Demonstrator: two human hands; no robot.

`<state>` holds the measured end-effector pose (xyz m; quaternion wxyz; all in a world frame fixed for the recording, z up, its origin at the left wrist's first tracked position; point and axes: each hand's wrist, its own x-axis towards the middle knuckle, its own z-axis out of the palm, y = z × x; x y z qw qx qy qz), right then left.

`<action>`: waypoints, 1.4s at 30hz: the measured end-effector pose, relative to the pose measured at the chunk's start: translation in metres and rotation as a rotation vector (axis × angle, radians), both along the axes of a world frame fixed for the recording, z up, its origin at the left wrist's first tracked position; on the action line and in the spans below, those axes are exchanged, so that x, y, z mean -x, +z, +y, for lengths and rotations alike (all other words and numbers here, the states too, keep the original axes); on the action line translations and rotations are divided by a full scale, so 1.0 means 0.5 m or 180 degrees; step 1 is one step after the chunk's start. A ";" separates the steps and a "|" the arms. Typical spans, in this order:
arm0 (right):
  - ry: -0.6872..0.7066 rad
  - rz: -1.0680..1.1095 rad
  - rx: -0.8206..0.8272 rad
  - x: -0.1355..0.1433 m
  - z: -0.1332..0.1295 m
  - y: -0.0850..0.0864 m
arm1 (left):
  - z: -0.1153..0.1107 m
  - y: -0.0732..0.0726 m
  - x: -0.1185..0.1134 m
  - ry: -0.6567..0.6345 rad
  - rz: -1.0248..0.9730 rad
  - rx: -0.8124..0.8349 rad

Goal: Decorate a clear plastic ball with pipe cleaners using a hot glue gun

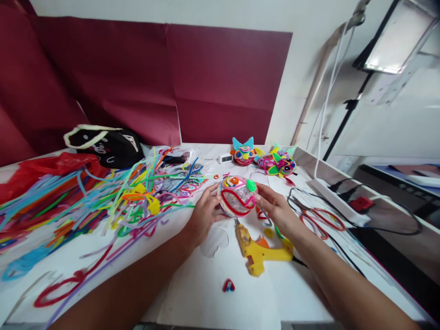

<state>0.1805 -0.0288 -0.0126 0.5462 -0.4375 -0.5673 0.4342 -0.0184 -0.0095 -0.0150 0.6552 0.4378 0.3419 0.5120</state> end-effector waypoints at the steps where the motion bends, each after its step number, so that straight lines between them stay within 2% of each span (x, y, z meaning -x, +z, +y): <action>1: 0.0004 0.0018 -0.0008 0.000 0.000 -0.001 | -0.001 0.001 0.000 0.0034 0.0002 -0.0036; 13: -0.0216 0.0203 -0.0015 0.005 0.006 -0.018 | -0.003 -0.001 -0.003 0.0091 -0.0012 -0.0147; 16: -0.0243 0.0305 0.0046 0.009 0.004 -0.017 | -0.002 -0.003 -0.003 0.0055 -0.0059 -0.0112; 20: -0.0293 0.0221 -0.0152 0.017 -0.003 -0.014 | 0.002 -0.006 -0.002 -0.0041 -0.0173 -0.0115; 28: -0.0412 0.0211 -0.0002 0.024 -0.012 -0.005 | 0.009 -0.012 0.001 -0.0120 -0.0239 -0.0017; 36: -0.0595 0.0087 -0.0403 0.033 -0.014 -0.018 | 0.017 -0.017 0.004 -0.0230 -0.0598 -0.0062; 42: -0.0591 -0.0495 -0.0795 0.039 -0.034 -0.020 | 0.018 -0.019 0.006 -0.0301 -0.0892 -0.0025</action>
